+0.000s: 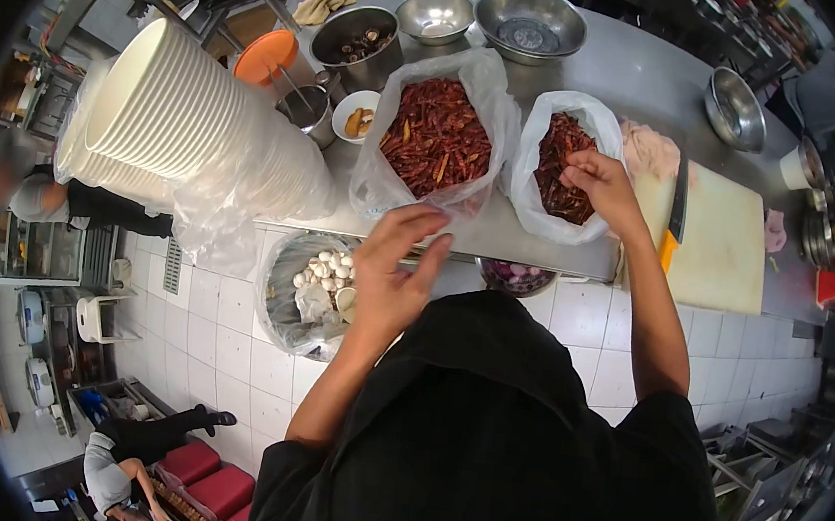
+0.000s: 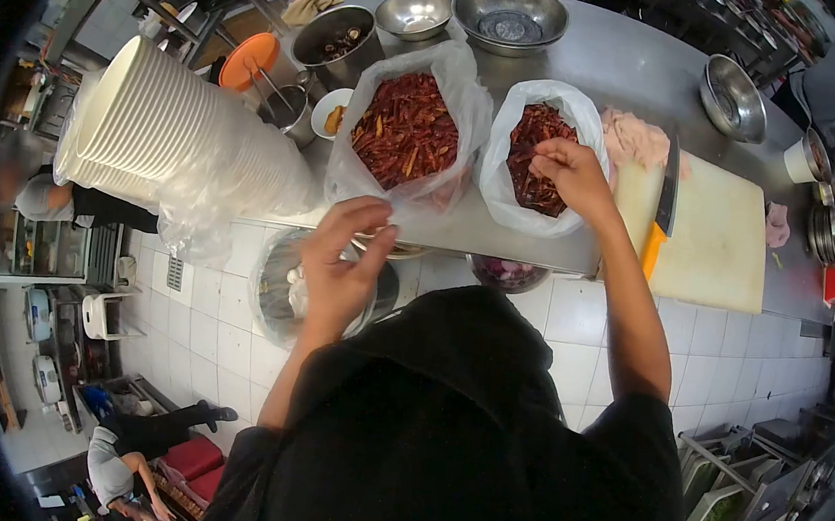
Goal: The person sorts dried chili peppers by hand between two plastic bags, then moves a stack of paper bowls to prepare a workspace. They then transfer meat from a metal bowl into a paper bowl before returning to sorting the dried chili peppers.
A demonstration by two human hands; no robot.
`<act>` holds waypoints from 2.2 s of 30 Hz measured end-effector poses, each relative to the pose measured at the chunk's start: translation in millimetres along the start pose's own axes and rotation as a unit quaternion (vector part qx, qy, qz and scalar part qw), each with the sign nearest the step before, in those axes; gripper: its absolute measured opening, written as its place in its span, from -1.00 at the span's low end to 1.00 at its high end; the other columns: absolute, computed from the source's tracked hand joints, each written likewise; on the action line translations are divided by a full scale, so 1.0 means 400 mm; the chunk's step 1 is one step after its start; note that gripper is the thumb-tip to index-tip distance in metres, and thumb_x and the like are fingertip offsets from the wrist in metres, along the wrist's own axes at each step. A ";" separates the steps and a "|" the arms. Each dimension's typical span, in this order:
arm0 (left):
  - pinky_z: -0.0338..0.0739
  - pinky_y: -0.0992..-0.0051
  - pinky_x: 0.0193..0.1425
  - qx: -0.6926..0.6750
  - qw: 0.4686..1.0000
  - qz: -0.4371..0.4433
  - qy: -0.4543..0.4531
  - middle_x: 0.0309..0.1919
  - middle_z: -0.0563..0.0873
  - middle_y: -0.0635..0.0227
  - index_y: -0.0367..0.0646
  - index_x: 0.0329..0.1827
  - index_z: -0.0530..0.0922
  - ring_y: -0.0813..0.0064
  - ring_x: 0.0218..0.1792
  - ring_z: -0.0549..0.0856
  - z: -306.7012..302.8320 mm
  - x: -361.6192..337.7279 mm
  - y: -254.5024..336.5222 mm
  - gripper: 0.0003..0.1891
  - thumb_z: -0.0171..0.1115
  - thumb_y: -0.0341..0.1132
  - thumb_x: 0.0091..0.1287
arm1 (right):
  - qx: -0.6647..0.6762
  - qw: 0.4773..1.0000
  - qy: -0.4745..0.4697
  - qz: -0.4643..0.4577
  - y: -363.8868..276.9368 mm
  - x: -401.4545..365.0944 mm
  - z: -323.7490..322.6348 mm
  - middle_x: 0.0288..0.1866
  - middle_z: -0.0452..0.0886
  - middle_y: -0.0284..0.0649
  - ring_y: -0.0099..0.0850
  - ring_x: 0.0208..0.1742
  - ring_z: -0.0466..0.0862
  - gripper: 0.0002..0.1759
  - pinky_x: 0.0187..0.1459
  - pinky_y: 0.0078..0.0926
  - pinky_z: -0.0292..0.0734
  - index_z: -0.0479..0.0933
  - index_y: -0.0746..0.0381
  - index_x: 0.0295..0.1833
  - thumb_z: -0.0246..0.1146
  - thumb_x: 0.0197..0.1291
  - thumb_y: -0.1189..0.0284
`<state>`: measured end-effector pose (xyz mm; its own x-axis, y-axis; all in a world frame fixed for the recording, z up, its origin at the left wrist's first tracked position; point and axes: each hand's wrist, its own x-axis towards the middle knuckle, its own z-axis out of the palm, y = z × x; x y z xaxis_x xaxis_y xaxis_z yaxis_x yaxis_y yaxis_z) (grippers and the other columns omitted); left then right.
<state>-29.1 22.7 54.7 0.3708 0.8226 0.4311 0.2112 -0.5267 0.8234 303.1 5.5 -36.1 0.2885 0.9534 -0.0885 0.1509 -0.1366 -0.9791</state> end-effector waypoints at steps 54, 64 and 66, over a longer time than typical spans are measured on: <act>0.56 0.56 -0.03 -0.138 0.966 -0.129 0.179 -0.16 0.74 0.24 -0.37 -0.11 0.68 0.55 -0.19 0.67 -0.314 -0.060 -0.039 -0.87 0.31 -0.63 0.31 | -0.189 0.886 -0.334 -0.261 -0.093 -0.185 0.849 -0.03 0.70 0.05 0.01 0.03 0.68 -0.60 0.11 -0.06 0.53 0.59 0.27 0.13 0.29 0.14 0.45; 0.57 0.53 -0.17 0.008 0.998 -0.048 -0.029 -0.22 0.76 0.26 -0.29 -0.19 0.74 0.50 -0.28 0.71 0.001 0.166 -0.115 -0.88 0.41 -0.52 0.23 | -0.182 0.979 -0.034 -0.082 -0.084 -0.221 0.296 -0.24 0.73 0.01 -0.04 -0.21 0.73 -0.83 -0.11 -0.23 0.61 0.70 0.29 -0.14 0.30 0.17 0.49; 0.57 0.44 -0.25 0.050 0.998 -0.005 -0.029 -0.30 0.76 0.25 -0.22 -0.24 0.75 0.37 -0.36 0.72 0.059 0.220 -0.146 -0.88 0.40 -0.49 0.16 | -0.163 0.986 0.031 -0.017 -0.072 -0.233 0.211 -0.25 0.73 -0.01 -0.07 -0.24 0.73 -0.83 -0.15 -0.27 0.61 0.70 0.30 -0.14 0.34 0.14 0.52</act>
<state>12.3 120.9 35.8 0.4195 0.8159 0.3978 0.3033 -0.5391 0.7858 192.3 -56.6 -15.1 0.3332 0.9422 -0.0352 0.4553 -0.1935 -0.8691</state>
